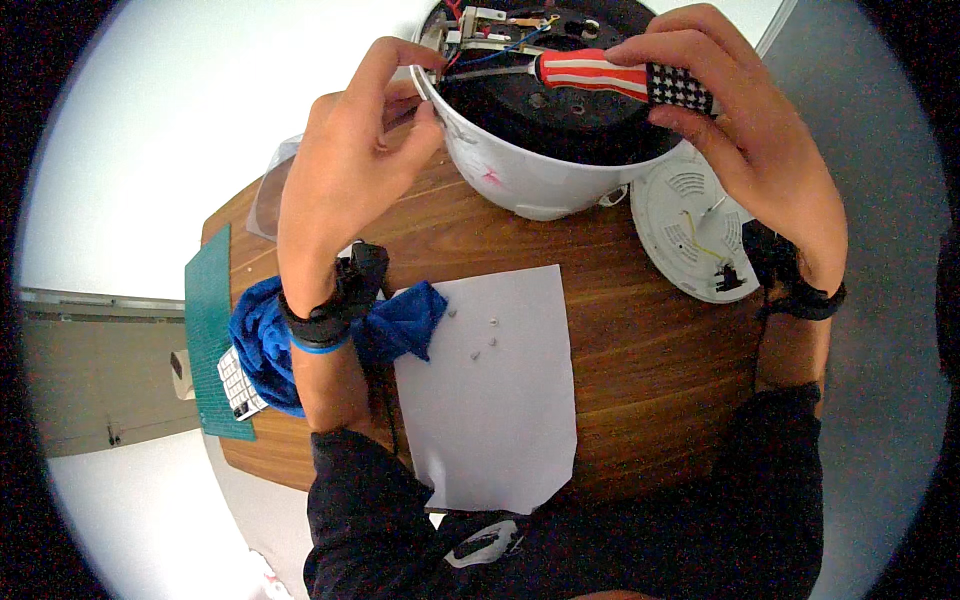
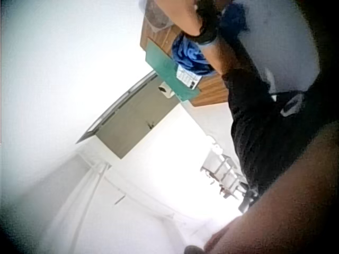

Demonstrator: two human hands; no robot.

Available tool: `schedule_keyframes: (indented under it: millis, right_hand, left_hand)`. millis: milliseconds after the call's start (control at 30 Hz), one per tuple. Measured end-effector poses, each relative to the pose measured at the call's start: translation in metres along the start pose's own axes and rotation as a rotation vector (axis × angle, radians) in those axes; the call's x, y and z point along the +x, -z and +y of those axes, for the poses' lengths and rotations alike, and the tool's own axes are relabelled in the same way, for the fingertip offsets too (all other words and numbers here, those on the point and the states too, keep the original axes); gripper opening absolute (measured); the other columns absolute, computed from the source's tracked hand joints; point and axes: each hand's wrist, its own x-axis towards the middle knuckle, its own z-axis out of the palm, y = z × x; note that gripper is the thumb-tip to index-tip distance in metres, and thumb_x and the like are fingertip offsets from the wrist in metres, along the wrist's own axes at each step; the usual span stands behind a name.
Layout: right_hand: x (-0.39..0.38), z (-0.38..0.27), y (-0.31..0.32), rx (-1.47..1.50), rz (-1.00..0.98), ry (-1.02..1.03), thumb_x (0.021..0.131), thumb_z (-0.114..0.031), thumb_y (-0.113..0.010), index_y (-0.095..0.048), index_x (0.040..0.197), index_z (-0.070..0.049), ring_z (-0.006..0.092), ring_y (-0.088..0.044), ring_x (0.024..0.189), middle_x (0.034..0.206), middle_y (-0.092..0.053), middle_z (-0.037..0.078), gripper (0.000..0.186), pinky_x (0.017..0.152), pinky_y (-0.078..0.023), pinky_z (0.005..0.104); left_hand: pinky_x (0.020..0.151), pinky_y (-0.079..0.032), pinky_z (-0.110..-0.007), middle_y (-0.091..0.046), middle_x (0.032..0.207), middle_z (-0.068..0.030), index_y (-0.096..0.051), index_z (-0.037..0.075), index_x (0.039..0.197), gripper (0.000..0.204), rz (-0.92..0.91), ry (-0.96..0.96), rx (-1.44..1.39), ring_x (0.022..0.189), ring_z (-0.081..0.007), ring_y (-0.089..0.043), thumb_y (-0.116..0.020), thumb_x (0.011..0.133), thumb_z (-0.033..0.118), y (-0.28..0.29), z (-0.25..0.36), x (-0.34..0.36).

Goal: The person uses a screwdriver to tighten screws on the internal wiring of a white appliance. They rotate the device to access different connection points and continue securing components inside the housing.

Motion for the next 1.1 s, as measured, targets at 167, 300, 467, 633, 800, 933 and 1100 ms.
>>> schedule_keyframes:
  millis: [167, 300, 467, 633, 800, 933, 1100]
  right_hand:
    - [-0.002, -0.004, -0.003, 0.145, 0.060, -0.106, 0.090, -0.005, -0.081, -0.059, 0.137, -0.004, 0.0283, -0.066, 0.105, 0.124, -0.059, 0.015, 0.052, 0.090, -0.057, 0.0411]
    - [-0.008, 0.005, -0.016, -0.040, 0.188, -0.140, 0.101, -0.010, -0.068, -0.063, 0.135, -0.003, 0.0301, -0.069, 0.115, 0.122, -0.069, 0.015, 0.035, 0.099, -0.052, 0.0357]
    - [-0.009, 0.004, -0.006, -0.062, 0.038, -0.110, 0.099, -0.011, -0.070, -0.063, 0.134, -0.002, 0.0278, -0.070, 0.119, 0.125, -0.070, 0.015, 0.036, 0.102, -0.052, 0.0352]
    - [0.002, -0.018, 0.015, -0.070, -0.130, -0.207, 0.088, -0.008, -0.084, -0.059, 0.138, -0.004, 0.0294, -0.069, 0.108, 0.119, -0.062, 0.015, 0.056, 0.091, -0.058, 0.0397]
    - [-0.004, 0.007, -0.015, -0.049, 0.157, 0.001, 0.105, -0.015, -0.064, -0.063, 0.131, -0.001, 0.0279, -0.072, 0.108, 0.117, -0.073, 0.015, 0.029, 0.095, -0.054, 0.0357]
    - [-0.009, 0.003, -0.009, 0.026, 0.067, -0.230, 0.113, -0.019, -0.052, -0.065, 0.126, 0.000, 0.0281, -0.071, 0.095, 0.106, -0.073, 0.016, 0.026, 0.088, -0.054, 0.0354]
    - [-0.009, -0.001, -0.010, -0.028, 0.057, -0.228, 0.113, -0.017, -0.050, -0.066, 0.123, 0.000, 0.0283, -0.071, 0.093, 0.104, -0.073, 0.017, 0.026, 0.086, -0.054, 0.0347]
  left_hand:
    - [0.073, -0.063, -0.037, -0.078, 0.093, -0.0236, -0.061, 0.009, 0.130, 0.033, -0.015, 0.019, 0.002, 0.093, -0.0337, -0.081, -0.067, 0.098, 0.009, -0.001, 0.000, -0.001]
    - [0.072, -0.063, -0.037, -0.079, 0.094, -0.0227, -0.061, 0.010, 0.130, 0.032, -0.004, -0.040, -0.003, 0.094, -0.0340, -0.081, -0.067, 0.098, 0.009, -0.003, -0.002, -0.001]
    - [0.071, -0.063, -0.037, -0.079, 0.094, -0.0222, -0.061, 0.010, 0.130, 0.032, 0.017, -0.061, -0.012, 0.096, -0.0346, -0.081, -0.067, 0.098, 0.008, -0.007, -0.004, -0.001]
    - [0.069, -0.063, -0.036, -0.079, 0.093, -0.0220, -0.062, 0.009, 0.129, 0.033, 0.001, -0.041, -0.014, 0.095, -0.0326, -0.081, -0.068, 0.097, 0.008, -0.008, -0.002, 0.004]
    - [0.068, -0.063, -0.036, -0.079, 0.093, -0.0210, -0.062, 0.010, 0.129, 0.033, -0.006, 0.005, 0.005, 0.094, -0.0322, -0.081, -0.068, 0.097, 0.008, -0.004, -0.002, -0.001]
    - [0.071, -0.065, -0.036, -0.079, 0.093, -0.0204, -0.062, 0.009, 0.129, 0.033, 0.042, -0.099, -0.068, 0.093, -0.0332, -0.081, -0.068, 0.097, 0.007, -0.013, -0.007, -0.001]
    - [0.075, -0.065, -0.037, -0.079, 0.094, -0.0205, -0.061, 0.007, 0.129, 0.032, 0.036, -0.109, -0.023, 0.093, -0.0336, -0.081, -0.067, 0.097, 0.004, -0.013, -0.005, -0.001]
